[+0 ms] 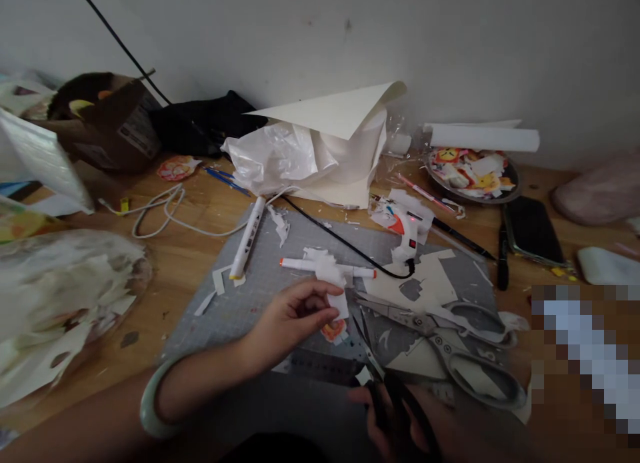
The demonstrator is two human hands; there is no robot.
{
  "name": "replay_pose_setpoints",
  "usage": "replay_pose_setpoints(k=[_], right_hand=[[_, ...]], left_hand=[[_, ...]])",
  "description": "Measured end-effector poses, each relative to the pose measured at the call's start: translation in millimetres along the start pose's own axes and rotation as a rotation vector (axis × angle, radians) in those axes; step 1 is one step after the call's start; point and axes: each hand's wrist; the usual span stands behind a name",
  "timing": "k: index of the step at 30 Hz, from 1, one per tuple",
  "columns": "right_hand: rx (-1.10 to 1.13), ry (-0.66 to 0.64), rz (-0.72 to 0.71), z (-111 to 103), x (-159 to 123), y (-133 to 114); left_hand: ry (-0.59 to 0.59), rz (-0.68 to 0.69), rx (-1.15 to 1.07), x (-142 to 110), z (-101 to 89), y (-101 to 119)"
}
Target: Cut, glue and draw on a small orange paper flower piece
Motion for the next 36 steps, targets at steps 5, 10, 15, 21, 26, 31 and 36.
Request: replay_pose_setpoints(k=[5,10,15,21,26,31,36], right_hand=[[-0.047,0.064,0.108,15.7,-5.2,-27.1],[-0.095,0.035,0.118,18.7,-8.1,-33.5],[-0.140,0.029,0.111,22.1,-6.2,-32.4],[-0.190,0.035,0.046,25.0,-0.1,-26.4],[-0.182,0.037,0.035,25.4,2.6,-23.9],[-0.165,0.053,0.040,24.2,4.9,-19.6],[-0.126,0.083,0.027,20.4,7.1,-4.9]], left_hand=[[-0.056,-0.043,-0.119,-3.3,5.8,0.3],[-0.072,0.022,-0.070,-8.1,6.4,-1.2],[-0.086,0.063,-0.007,-15.7,9.3,-3.9],[-0.097,0.045,-0.030,-20.8,14.6,-6.9],[-0.123,0.044,-0.078,-22.3,15.2,-7.9],[-0.136,0.056,-0.117,-21.6,15.6,-8.4],[-0.136,0.057,-0.096,-20.9,15.7,-8.6]])
Point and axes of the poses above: each hand's wrist, its own x-axis towards the middle knuckle, its own z-axis out of the palm, y = z × x, and after that the axes turned 4 degrees about -z, right-handed
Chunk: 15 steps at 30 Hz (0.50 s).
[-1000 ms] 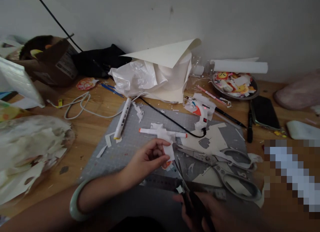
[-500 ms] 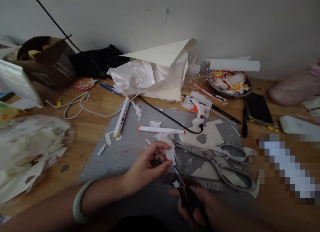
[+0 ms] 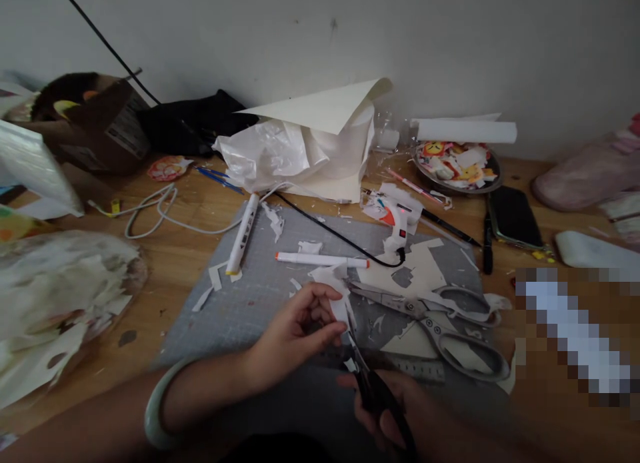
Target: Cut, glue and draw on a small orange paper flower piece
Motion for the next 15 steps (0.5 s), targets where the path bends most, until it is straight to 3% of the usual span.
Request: replay_pose_setpoints(k=[15], right_hand=[[0.192,0.005,-0.072,-2.0,5.5,13.6]], left_hand=[[-0.033,0.019,-0.051,-0.4,-4.7,-2.4]])
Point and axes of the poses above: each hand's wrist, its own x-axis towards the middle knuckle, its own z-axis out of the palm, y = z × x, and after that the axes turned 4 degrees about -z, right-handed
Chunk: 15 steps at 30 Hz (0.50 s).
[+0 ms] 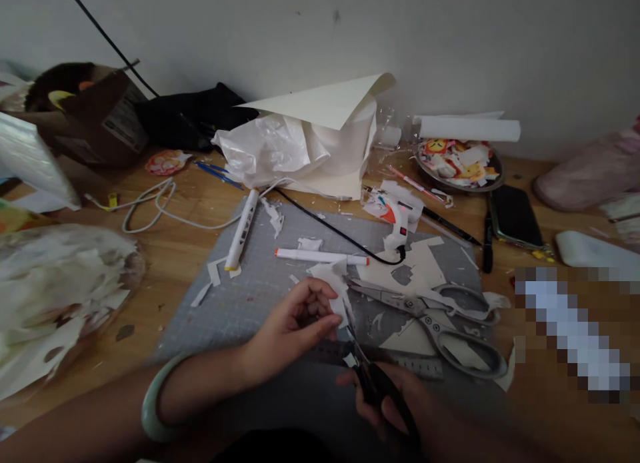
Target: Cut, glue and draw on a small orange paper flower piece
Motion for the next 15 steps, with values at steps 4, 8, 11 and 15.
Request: replay_pose_setpoints(k=[4,8,11,15], right_hand=[[-0.010,-0.004,0.055,-1.9,-0.6,-2.0],[-0.044,-0.004,0.008,0.4,-2.7,-9.7],[-0.055,0.013,0.026,2.8,-2.5,-12.2],[-0.048,-0.004,0.009,3.4,-0.9,-9.1]], left_hand=[[0.002,-0.011,0.023,-1.2,-0.8,-1.1],[-0.001,-0.013,0.027,-0.4,-1.7,-2.1],[0.006,-0.024,0.037,0.3,-1.8,-1.2],[0.016,-0.019,0.065,-0.1,-0.9,2.2]])
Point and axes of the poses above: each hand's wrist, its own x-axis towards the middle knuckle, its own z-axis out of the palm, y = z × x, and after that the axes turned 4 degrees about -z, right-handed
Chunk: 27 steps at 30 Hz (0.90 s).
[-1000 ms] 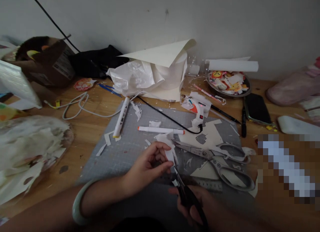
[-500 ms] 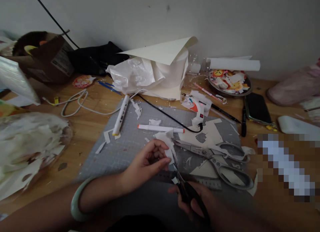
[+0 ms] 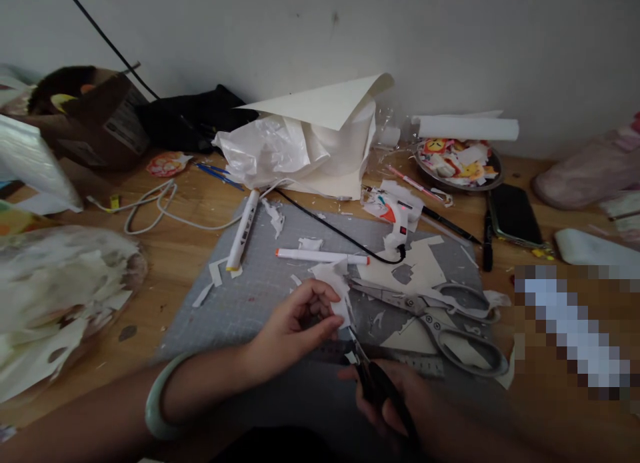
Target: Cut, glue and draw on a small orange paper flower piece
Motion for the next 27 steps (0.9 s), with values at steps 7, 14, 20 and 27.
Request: replay_pose_setpoints(k=[7,14,20,27], right_hand=[[-0.011,0.036,0.066,-1.9,0.5,2.4],[-0.016,0.049,0.082,-0.5,-0.9,-4.6],[-0.019,0.028,0.034,-3.9,1.6,8.8],[0.064,0.037,-0.036,-2.9,4.0,13.6]], left_hand=[[-0.007,-0.004,0.035,-0.1,1.2,4.3],[0.015,-0.007,0.025,0.5,0.4,2.6],[0.012,-0.013,-0.009,2.0,0.2,1.3],[-0.002,-0.015,-0.051,3.8,0.0,1.2]])
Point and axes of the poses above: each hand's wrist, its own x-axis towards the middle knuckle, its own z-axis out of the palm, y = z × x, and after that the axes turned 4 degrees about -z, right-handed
